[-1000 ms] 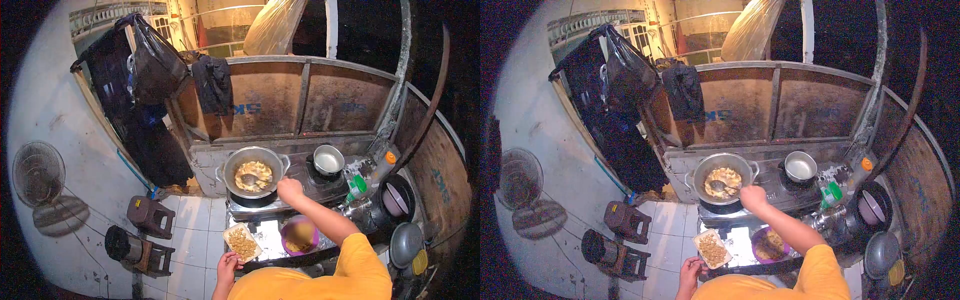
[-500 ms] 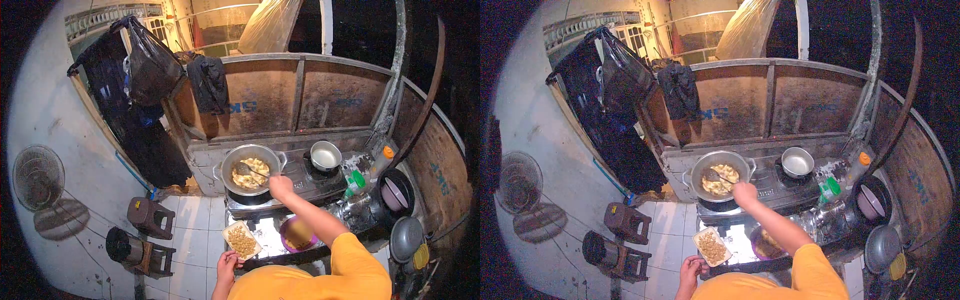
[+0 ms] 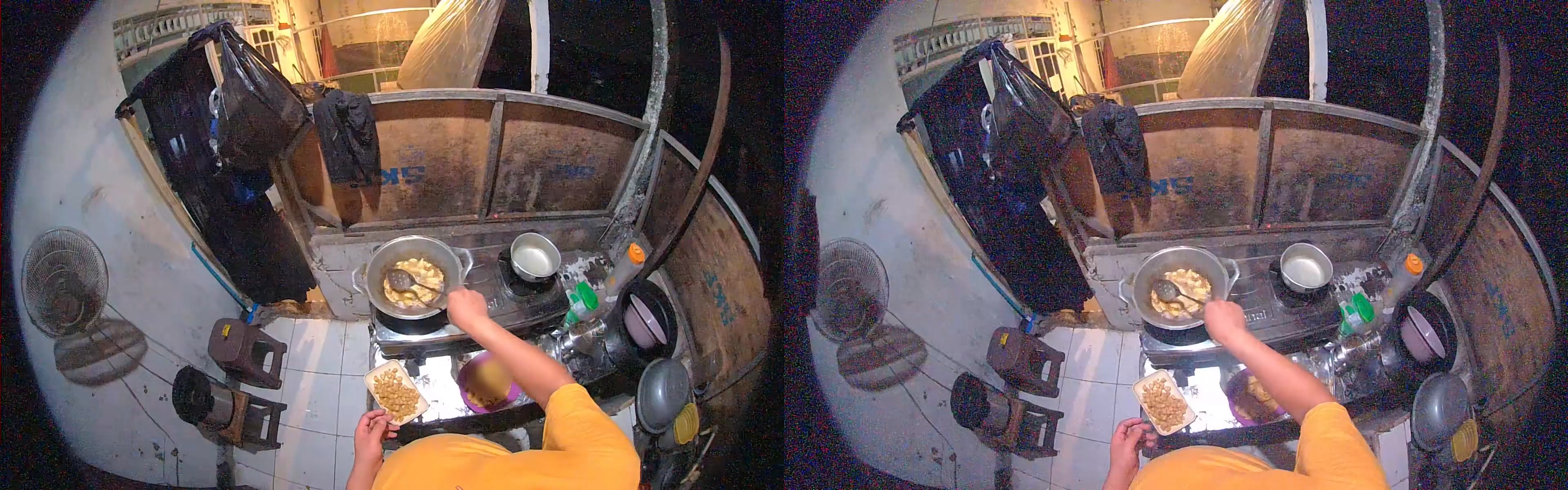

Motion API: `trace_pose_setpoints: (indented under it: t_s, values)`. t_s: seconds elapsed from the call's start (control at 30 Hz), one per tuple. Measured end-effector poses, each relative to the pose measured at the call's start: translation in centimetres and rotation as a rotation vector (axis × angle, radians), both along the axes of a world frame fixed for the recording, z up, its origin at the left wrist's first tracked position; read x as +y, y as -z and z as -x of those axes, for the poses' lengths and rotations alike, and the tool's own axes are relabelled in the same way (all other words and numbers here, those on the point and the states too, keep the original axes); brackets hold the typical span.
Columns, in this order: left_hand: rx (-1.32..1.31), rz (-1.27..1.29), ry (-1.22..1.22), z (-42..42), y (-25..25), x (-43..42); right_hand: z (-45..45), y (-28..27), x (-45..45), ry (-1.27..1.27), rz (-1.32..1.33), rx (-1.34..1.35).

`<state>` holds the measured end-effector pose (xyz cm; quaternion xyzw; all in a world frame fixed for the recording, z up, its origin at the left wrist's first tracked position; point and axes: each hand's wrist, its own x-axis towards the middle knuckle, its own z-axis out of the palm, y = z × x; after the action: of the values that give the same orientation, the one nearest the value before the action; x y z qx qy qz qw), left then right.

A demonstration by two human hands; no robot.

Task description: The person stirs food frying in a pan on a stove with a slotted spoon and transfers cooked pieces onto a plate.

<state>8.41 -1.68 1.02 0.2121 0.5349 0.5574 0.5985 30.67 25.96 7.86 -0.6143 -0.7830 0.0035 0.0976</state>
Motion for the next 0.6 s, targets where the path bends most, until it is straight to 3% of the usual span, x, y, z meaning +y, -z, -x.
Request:
trace_pose_setpoints:
  t_s: [0.2, 0.37, 0.6]
  values:
    - [-0.015, -0.007, 0.008, -0.4, -0.1, 0.0, 0.5, 1.9, 0.1, -0.025, 0.062, -0.009]
    - [-0.009, 0.008, -0.008, 0.0, 0.1, 0.1, -1.5, 0.1, 1.4, 0.09, -0.053, 0.028]
    - [0.016, 0.021, 0.022, -0.2, 0.1, 0.1, -2.5, 2.3, 6.6, 0.138, -0.066, -0.031]
